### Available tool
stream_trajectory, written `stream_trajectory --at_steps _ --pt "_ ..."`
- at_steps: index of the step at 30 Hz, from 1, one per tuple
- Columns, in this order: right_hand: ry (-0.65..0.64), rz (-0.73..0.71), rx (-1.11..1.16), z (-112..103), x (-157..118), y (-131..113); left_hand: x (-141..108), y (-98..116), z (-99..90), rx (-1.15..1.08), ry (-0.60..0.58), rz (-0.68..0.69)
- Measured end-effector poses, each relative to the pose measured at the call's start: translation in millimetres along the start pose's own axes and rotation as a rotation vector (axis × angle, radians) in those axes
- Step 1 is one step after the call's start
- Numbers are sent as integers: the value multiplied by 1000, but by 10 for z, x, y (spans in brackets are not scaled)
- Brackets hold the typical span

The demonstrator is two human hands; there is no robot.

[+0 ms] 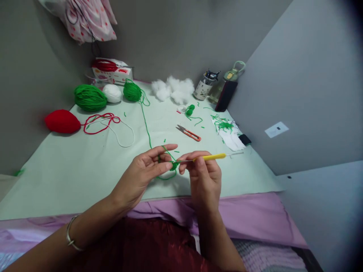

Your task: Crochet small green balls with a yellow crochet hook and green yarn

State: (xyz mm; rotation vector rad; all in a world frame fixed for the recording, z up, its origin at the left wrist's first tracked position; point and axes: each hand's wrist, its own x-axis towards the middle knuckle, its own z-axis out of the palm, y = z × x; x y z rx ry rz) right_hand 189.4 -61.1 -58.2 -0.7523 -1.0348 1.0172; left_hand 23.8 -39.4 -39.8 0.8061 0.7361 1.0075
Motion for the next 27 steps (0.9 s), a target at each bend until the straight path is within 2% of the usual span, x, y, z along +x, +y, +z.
stream_trajectory --at_steps 4,10,13,15,17,19,21,24,27 --pt "-32 -105 -188 -11 -38 -58 -5 -3 -19 53 -6 20" --pt "-149 -582 -797 -15 -127 -34 -14 -36 -7 180 45 135" --pt "-114 -768 -1057 -19 -164 46 -9 -60 11 -10 3 11" --pt "-82 -740 -1020 -16 -168 63 7 -64 7 -158 -40 -123" --pt "-29 -595 -810 -5 -148 40 26 -53 -8 -200 -48 -184" --pt "28 -451 -559 16 -110 1 37 -35 -18 -144 -32 -155" --pt "30 -360 -401 41 -69 -25 31 -24 -14 -75 -33 -102" --pt "-25 -322 -396 68 -47 -12 6 -43 16 -40 -25 -36" --pt "-48 -464 -628 62 -87 34 -3 -84 46 -57 7 1"
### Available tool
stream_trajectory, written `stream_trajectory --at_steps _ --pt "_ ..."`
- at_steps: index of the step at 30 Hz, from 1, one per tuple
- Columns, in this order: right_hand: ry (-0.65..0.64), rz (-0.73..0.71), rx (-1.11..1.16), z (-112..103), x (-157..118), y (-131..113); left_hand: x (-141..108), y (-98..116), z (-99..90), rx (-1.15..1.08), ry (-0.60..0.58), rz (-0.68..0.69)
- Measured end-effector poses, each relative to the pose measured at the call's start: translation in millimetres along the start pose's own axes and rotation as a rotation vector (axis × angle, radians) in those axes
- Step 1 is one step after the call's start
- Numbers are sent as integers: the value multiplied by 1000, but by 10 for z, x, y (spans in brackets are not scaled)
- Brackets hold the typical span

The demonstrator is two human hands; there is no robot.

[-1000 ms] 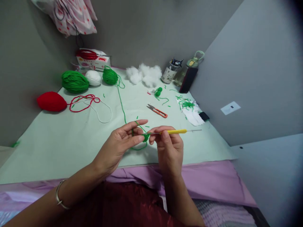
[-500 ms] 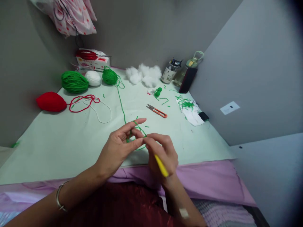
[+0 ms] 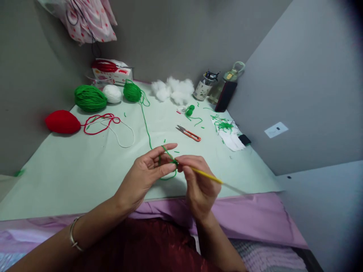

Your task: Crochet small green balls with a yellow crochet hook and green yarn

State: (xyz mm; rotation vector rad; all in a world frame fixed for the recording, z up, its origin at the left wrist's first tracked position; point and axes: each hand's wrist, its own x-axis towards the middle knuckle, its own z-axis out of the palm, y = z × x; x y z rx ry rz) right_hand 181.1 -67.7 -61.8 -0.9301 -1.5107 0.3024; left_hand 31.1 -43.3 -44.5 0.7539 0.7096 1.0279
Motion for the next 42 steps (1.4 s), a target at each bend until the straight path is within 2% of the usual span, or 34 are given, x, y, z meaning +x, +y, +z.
stream_trajectory --at_steps 2,4,7,10,14,19,22,26,28,33,34,36,37,39,42 --pt "-7 -137 -178 -9 -41 6 12 -11 4 -64 -24 -46" --pt "-3 -153 -221 -33 -52 2 35 5 -4 -149 -66 -137" --pt "69 45 -10 -66 -3 -19 62 56 -24 -202 -71 -197" --pt "102 200 225 -61 61 -26 59 81 -29 -117 -32 -105" --pt "12 282 293 -31 79 12 27 54 -10 10 -32 -36" --pt "29 432 508 -38 73 79 15 69 2 22 -16 -49" --pt "35 464 545 -54 92 87 16 96 -3 30 -16 -61" --pt "10 423 459 -96 102 47 11 105 -22 59 -22 -61" --pt "-11 338 348 -118 88 14 3 100 -32 104 -3 -24" --pt "-106 -128 -130 -110 -22 1 -29 70 -28 325 78 148" --pt "-107 -212 -233 -97 -51 13 -31 62 -22 301 77 139" --pt "-84 -297 -371 -70 -92 35 -20 46 -14 145 30 36" --pt "-65 -291 -373 -62 -98 40 -9 40 -15 49 -1 -39" --pt "-29 -164 -233 -57 -76 33 16 37 -28 -81 -33 -151" --pt "60 109 127 -60 9 -1 35 50 -48 -90 -14 -140"
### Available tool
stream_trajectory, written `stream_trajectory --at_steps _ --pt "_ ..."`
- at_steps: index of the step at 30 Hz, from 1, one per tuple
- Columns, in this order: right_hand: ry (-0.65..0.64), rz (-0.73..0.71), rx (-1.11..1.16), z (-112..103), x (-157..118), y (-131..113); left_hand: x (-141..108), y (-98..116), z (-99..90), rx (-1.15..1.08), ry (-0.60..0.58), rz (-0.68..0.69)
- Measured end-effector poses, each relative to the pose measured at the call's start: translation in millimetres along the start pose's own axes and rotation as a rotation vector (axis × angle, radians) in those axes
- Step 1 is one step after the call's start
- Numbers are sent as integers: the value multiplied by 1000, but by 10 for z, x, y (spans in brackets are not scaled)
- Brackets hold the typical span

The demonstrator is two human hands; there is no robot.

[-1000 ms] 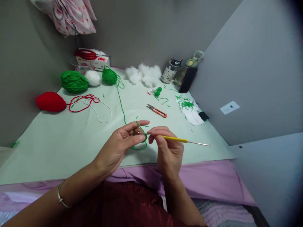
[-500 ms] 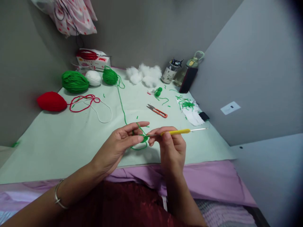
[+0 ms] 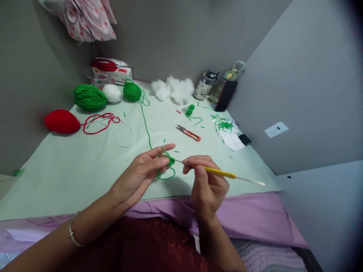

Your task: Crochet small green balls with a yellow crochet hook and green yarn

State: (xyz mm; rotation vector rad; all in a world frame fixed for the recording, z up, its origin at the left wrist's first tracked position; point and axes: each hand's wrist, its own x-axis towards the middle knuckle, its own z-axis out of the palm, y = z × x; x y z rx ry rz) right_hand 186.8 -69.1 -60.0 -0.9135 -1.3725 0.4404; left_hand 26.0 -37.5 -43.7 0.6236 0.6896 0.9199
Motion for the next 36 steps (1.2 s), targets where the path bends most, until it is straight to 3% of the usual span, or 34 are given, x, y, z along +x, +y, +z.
stream_trajectory --at_steps 2,4,9,12,15,18,21,27,36 --pt "12 98 132 13 44 -18 -11 5 9 45 -3 48" --pt "-27 99 135 31 49 -17 -28 -3 33 83 -14 85" --pt "-66 -168 -214 48 -70 35 -29 -56 71 57 16 129" --pt "-68 -254 -318 17 -85 52 7 -60 40 -51 -40 12" --pt "9 -6 -76 -25 -8 47 38 -30 -5 -106 -45 -63" --pt "10 200 179 -34 67 45 35 -9 -10 -26 -21 8" --pt "-61 234 222 -13 78 54 11 -21 19 71 -25 75" --pt "-38 311 299 -4 48 95 -6 -24 26 127 43 134" --pt "-26 386 446 6 57 99 -3 -21 -3 48 -53 28"
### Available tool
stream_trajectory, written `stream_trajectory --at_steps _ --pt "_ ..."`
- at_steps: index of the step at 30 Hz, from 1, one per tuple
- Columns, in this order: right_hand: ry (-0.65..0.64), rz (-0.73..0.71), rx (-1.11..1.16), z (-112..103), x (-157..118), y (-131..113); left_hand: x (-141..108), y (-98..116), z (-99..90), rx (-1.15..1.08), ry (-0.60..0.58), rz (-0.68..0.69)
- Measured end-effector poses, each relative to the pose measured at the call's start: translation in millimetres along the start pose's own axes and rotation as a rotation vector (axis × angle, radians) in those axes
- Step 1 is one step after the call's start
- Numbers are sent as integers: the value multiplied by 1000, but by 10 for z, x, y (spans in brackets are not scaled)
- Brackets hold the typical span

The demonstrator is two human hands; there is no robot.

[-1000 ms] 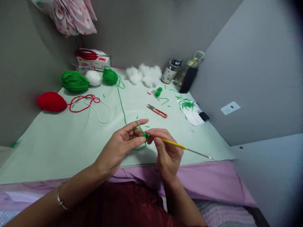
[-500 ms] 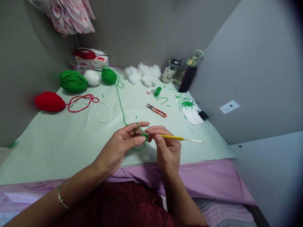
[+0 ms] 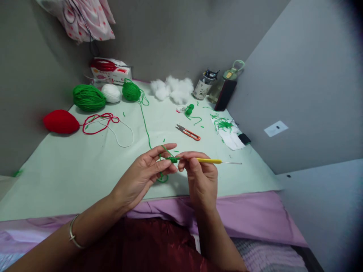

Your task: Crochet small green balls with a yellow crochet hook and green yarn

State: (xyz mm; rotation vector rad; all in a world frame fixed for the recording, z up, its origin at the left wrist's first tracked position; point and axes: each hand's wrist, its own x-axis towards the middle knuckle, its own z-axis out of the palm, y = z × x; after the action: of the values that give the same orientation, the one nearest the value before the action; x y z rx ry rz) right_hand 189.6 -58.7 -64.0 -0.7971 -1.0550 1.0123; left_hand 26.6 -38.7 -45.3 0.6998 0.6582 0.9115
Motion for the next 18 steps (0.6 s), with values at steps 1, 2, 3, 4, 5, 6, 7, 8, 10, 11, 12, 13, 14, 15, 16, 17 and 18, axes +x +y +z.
stream_trajectory --at_steps 1,2,3,4,5,6,7,8,10,11,12,13,14,15,16,17,18 --pt "3 6 3 4 -2 -4 4 -2 -2 -6 -2 3" --pt "7 13 14 7 -2 -9 7 -3 -3 -6 -4 9" --pt "10 19 33 11 -1 -14 9 -3 -4 -4 -5 12" --pt "12 24 56 15 2 -20 10 -2 -5 -1 -5 12" --pt "14 30 78 17 6 -25 9 -1 -5 4 -7 11" --pt "17 33 96 18 10 -29 5 -1 -5 10 -9 8" --pt "18 33 104 16 13 -33 1 0 -4 17 -11 7" --pt "18 29 101 14 15 -36 -4 -1 -2 25 -11 9" --pt "11 10 67 3 10 -43 -14 -3 1 42 -12 27" --pt "5 -5 38 -4 4 -50 -19 -4 1 51 -14 42" --pt "-3 -28 2 -11 -5 -61 -23 -4 -1 65 -14 61" --pt "-9 -56 -49 -17 -16 -75 -27 -3 -5 86 -13 86" --pt "-13 -92 -114 -23 -28 -95 -32 -2 -10 117 -10 114" --pt "-18 -137 -188 -26 -40 -117 -38 1 -16 157 -5 144" --pt "-28 -190 -263 -28 -51 -142 -46 5 -19 201 4 173" --pt "-46 -249 -332 -28 -62 -165 -55 9 -20 245 18 198" --pt "-69 -309 -392 -26 -72 -184 -65 12 -16 285 36 218"
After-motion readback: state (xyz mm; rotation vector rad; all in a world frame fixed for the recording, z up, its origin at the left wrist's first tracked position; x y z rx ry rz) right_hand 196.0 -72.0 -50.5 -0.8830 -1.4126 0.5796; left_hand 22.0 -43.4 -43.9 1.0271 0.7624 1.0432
